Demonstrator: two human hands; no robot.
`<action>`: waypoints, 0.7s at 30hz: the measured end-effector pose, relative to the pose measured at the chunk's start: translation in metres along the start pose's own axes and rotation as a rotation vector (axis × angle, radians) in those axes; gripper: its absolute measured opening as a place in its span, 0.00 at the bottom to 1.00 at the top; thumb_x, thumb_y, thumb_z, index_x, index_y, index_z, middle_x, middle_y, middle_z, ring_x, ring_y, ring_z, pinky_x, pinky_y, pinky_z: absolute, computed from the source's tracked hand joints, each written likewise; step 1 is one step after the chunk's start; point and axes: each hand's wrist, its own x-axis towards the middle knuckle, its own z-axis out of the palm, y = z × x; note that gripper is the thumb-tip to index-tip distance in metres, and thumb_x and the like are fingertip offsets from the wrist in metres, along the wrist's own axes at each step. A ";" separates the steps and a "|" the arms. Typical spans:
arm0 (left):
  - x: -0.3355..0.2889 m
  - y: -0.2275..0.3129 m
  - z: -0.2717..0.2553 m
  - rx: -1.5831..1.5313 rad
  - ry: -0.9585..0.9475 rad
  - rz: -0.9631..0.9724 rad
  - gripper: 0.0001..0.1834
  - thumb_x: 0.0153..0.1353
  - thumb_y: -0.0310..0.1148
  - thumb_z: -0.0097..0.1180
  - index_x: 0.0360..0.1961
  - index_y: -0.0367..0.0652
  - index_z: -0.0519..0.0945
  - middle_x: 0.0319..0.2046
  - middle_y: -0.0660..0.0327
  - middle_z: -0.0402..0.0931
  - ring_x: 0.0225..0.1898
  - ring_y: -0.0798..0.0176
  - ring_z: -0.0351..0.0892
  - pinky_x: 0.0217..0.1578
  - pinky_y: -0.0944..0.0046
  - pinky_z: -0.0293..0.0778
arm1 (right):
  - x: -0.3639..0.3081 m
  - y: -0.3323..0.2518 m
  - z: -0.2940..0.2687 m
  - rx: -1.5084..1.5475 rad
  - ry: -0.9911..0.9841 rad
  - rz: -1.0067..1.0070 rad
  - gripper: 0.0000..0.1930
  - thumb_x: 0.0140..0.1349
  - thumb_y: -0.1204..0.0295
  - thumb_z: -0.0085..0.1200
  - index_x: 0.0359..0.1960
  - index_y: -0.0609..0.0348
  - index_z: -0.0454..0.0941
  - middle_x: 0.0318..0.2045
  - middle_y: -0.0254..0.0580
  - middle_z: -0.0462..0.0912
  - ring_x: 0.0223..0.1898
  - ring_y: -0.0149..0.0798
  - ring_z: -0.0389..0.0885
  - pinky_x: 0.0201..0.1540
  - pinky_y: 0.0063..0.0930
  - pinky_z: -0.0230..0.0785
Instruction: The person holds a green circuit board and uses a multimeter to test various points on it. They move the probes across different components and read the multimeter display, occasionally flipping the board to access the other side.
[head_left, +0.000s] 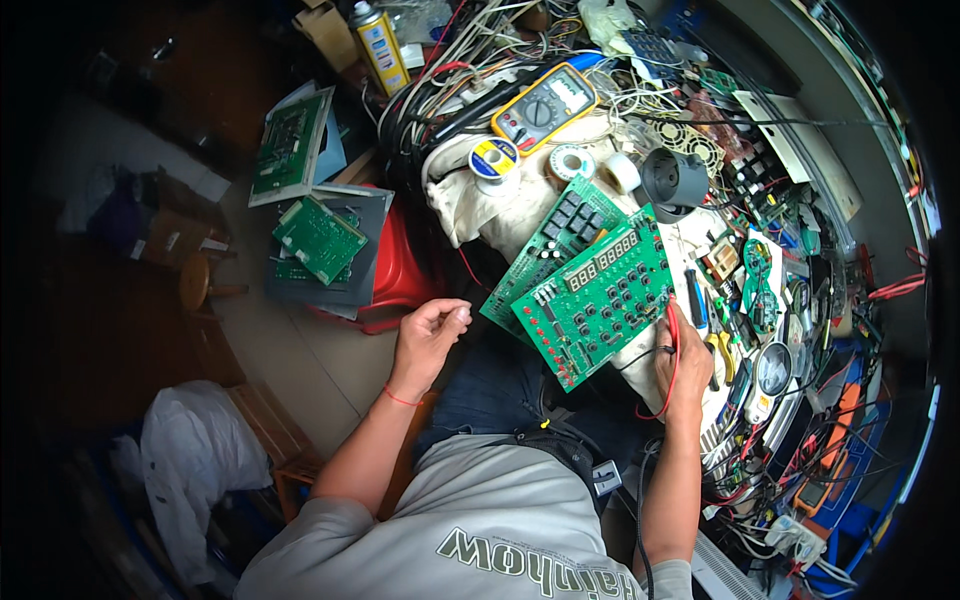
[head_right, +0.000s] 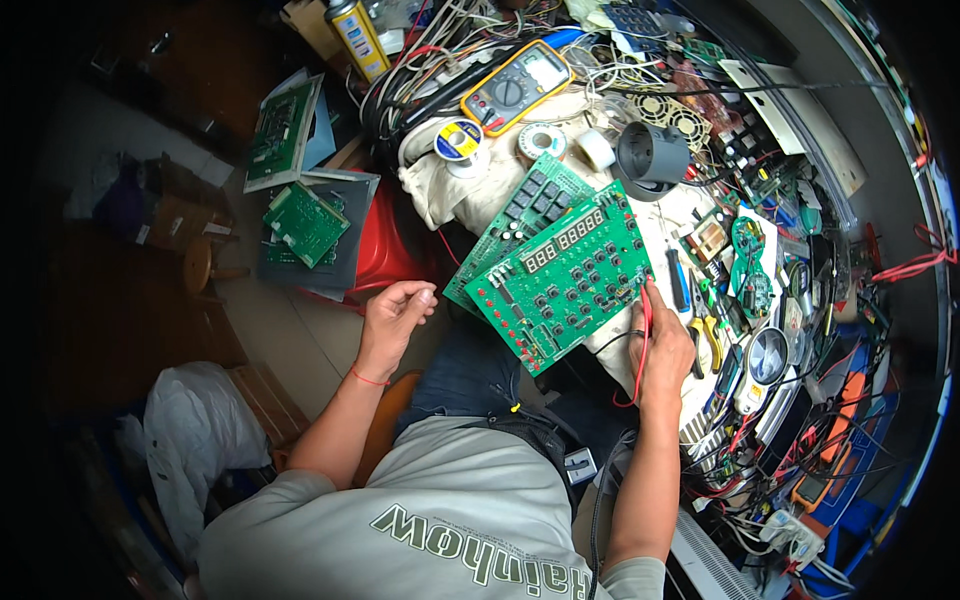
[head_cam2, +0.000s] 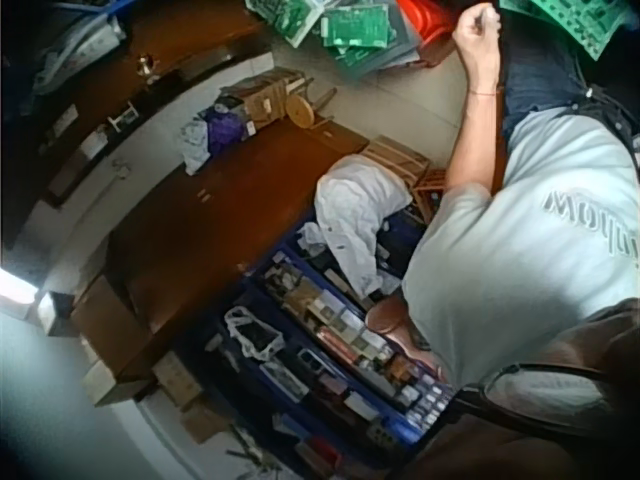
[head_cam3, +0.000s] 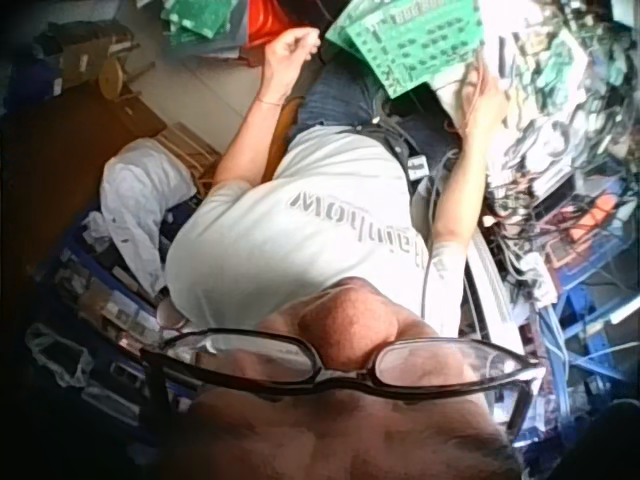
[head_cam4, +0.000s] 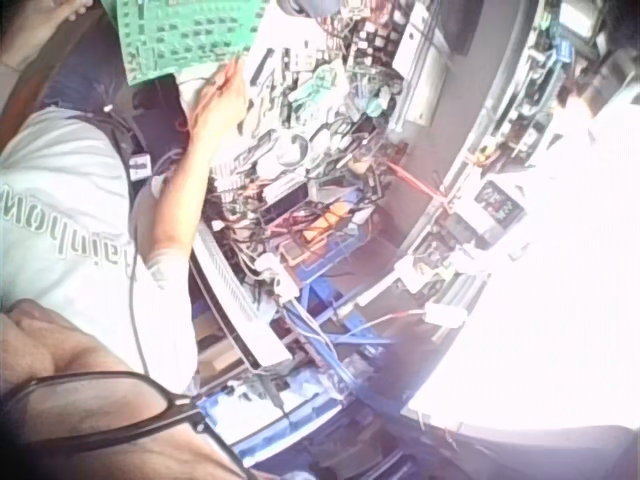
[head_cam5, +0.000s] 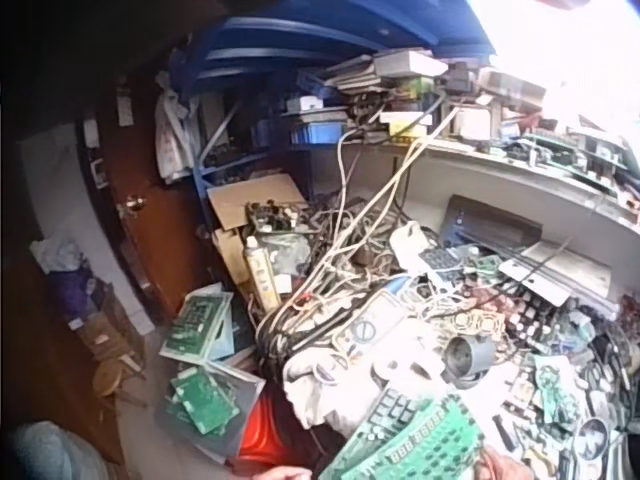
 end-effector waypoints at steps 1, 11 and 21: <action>0.000 0.000 0.002 -0.006 -0.011 0.010 0.12 0.75 0.33 0.63 0.52 0.37 0.86 0.38 0.64 0.86 0.38 0.74 0.82 0.40 0.72 0.77 | 0.000 -0.001 -0.001 0.002 0.011 0.001 0.18 0.71 0.65 0.62 0.61 0.47 0.86 0.39 0.54 0.90 0.38 0.55 0.90 0.42 0.45 0.80; 0.011 -0.001 0.004 0.041 -0.088 0.205 0.07 0.70 0.25 0.66 0.47 0.35 0.88 0.40 0.64 0.84 0.38 0.76 0.79 0.40 0.73 0.74 | 0.001 -0.004 -0.001 0.000 0.017 0.005 0.17 0.72 0.65 0.61 0.60 0.50 0.86 0.41 0.56 0.90 0.39 0.55 0.90 0.43 0.43 0.81; 0.019 0.002 0.012 0.057 -0.110 0.289 0.09 0.70 0.20 0.64 0.49 0.31 0.88 0.44 0.58 0.84 0.44 0.69 0.81 0.48 0.70 0.76 | -0.001 0.000 0.003 0.008 -0.015 0.054 0.18 0.69 0.67 0.63 0.60 0.46 0.86 0.40 0.54 0.90 0.39 0.54 0.90 0.44 0.43 0.81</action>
